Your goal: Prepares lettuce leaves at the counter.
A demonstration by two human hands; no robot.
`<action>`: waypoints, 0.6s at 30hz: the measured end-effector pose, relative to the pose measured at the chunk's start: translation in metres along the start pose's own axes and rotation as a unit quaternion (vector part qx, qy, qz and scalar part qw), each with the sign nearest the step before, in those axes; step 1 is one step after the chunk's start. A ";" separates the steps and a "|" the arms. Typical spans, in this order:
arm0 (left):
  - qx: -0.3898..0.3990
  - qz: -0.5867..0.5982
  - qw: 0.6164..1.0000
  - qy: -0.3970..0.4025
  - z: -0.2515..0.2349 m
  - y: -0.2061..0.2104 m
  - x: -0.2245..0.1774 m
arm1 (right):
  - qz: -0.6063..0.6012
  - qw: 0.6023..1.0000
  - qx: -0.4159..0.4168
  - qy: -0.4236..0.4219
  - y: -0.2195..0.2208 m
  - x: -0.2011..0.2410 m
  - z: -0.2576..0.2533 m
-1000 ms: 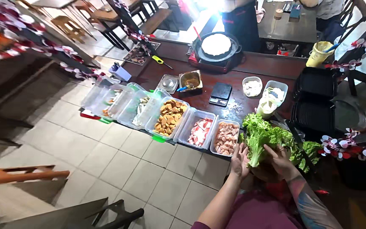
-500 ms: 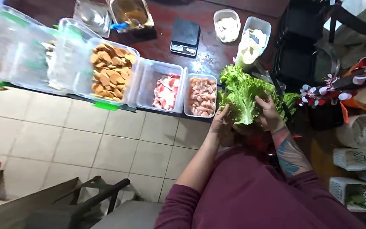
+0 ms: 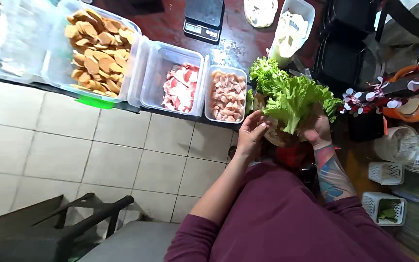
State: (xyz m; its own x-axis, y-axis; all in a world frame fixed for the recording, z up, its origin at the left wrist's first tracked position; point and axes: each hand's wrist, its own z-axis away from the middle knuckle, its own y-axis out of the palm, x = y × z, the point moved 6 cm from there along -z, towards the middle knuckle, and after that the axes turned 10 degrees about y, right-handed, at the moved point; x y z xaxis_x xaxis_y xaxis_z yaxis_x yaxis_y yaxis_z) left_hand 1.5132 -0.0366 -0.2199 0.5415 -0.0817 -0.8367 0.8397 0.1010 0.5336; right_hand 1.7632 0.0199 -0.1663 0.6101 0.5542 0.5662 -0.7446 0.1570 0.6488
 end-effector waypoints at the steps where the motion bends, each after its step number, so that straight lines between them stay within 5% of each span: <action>1: -0.019 -0.019 1.000 -0.011 0.004 -0.003 -0.004 | -0.016 1.000 0.006 -0.004 -0.002 0.000 -0.001; 4: -0.067 -0.036 0.997 -0.026 0.013 -0.010 -0.015 | -0.056 0.998 0.003 -0.003 0.006 0.001 0.005; 6: -0.023 -0.014 1.000 -0.004 0.014 -0.013 -0.006 | -0.073 0.997 0.012 -0.013 0.014 -0.002 0.012; 12: 0.135 0.180 0.966 -0.130 0.002 0.051 -0.001 | -0.064 0.996 0.052 -0.044 0.023 -0.024 0.021; 18: 0.081 0.239 0.965 -0.076 -0.022 0.040 0.003 | -0.094 0.995 -0.004 -0.016 0.028 -0.044 0.019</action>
State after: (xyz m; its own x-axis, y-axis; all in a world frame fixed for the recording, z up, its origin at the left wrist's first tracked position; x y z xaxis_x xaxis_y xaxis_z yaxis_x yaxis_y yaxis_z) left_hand 1.5478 -0.0110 -0.2041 0.8582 -0.2096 -0.4686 0.4808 0.0086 0.8768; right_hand 1.7200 -0.0154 -0.1635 0.7470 0.4887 0.4508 -0.6182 0.2613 0.7413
